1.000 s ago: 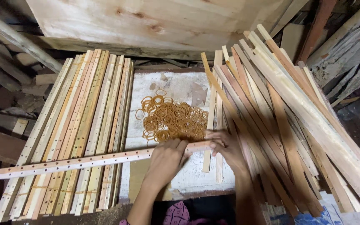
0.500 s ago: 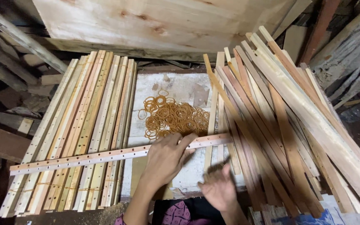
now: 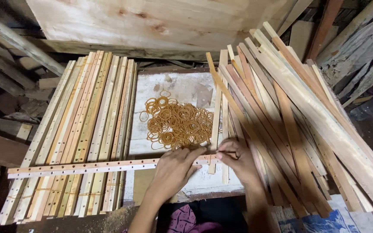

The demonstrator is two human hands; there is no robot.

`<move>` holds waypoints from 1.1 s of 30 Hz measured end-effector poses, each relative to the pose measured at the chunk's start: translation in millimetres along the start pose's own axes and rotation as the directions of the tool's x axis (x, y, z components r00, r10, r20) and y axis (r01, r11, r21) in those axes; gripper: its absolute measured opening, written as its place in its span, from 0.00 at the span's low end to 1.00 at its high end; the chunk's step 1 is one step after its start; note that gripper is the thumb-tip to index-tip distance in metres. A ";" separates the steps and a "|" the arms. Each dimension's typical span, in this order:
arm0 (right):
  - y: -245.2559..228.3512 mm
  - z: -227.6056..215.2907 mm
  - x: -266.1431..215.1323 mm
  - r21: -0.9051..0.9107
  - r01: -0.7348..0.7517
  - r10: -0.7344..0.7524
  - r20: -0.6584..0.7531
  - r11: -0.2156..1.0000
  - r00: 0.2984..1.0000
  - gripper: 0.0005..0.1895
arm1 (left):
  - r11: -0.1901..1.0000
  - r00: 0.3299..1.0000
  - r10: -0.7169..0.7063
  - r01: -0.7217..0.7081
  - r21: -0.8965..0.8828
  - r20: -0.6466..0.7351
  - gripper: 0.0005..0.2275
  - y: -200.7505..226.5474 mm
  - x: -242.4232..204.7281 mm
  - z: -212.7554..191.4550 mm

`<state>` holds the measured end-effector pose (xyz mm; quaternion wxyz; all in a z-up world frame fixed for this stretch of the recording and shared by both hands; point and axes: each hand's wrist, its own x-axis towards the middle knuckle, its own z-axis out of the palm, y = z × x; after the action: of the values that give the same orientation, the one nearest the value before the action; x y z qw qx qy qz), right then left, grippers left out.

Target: Apply rubber bands to wooden slats and stack them in a pile.

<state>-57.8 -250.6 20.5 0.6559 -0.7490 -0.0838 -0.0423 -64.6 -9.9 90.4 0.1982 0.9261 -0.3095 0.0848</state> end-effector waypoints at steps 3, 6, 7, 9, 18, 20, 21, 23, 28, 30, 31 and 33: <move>-16.3 -15.1 -1.3 -0.342 0.199 -0.203 0.023 0.919 0.979 0.07 | 0.999 1.000 -0.029 0.029 -0.031 -0.010 0.19 -9.4 -4.9 15.8; -51.0 -9.9 -9.5 -0.611 0.363 -0.326 0.177 0.703 0.929 0.26 | 0.999 0.998 -0.041 0.042 -0.018 0.042 0.17 -13.3 -8.3 27.5; -47.9 -4.4 -7.7 -0.613 0.362 -0.323 0.179 0.702 0.929 0.26 | 0.999 0.998 -0.042 0.043 -0.022 0.042 0.17 -12.8 -7.3 29.0; -40.9 7.3 -8.9 -0.803 0.201 -0.002 0.241 0.561 0.971 0.24 | 0.997 0.996 -0.057 0.060 -0.041 0.075 0.14 -11.1 -6.8 32.2; -55.3 29.7 -5.4 -0.745 0.021 0.290 0.285 0.667 0.914 0.29 | 0.999 0.995 -0.031 0.027 -0.041 -0.095 0.17 5.8 -16.8 21.6; -34.6 25.6 -9.4 -0.695 0.063 0.209 0.301 0.716 0.931 0.28 | 0.997 0.967 -0.017 -0.002 -0.073 -0.253 0.14 9.7 -26.5 31.5; -24.5 23.7 -10.9 -0.641 0.109 0.126 0.310 0.760 0.942 0.27 | 0.995 0.915 -0.006 -0.036 -0.098 -0.404 0.15 11.2 -30.8 36.0; -20.3 19.3 -16.9 -0.633 0.080 0.168 0.323 0.770 0.932 0.26 | 0.991 0.835 -0.076 0.004 -0.132 -0.546 0.09 18.1 -53.4 60.3; -7.4 21.2 -27.8 -0.453 -0.107 0.276 0.326 0.885 0.904 0.21 | 0.714 0.679 -0.668 0.470 -0.520 -0.304 0.12 21.0 -63.4 66.4; -9.6 30.4 -31.9 -0.402 -0.048 0.187 0.316 0.915 0.930 0.12 | 0.490 0.690 -0.720 0.430 -0.759 -0.074 0.31 16.4 -45.7 58.5; -6.7 37.2 -37.3 -0.401 -0.045 0.185 0.318 0.915 0.930 0.12 | 0.491 0.689 -0.721 0.429 -0.758 -0.077 0.31 17.7 -38.8 55.5; -0.3 48.7 -49.2 -0.306 -0.007 0.094 0.271 0.952 0.958 0.07 | 0.115 0.684 -0.729 0.157 -0.981 0.024 0.17 21.9 -24.1 50.7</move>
<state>-108.4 -205.8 5.7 0.5157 -0.8407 -0.1496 0.0697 -95.2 -34.2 44.6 0.7852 0.6138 0.0707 0.0418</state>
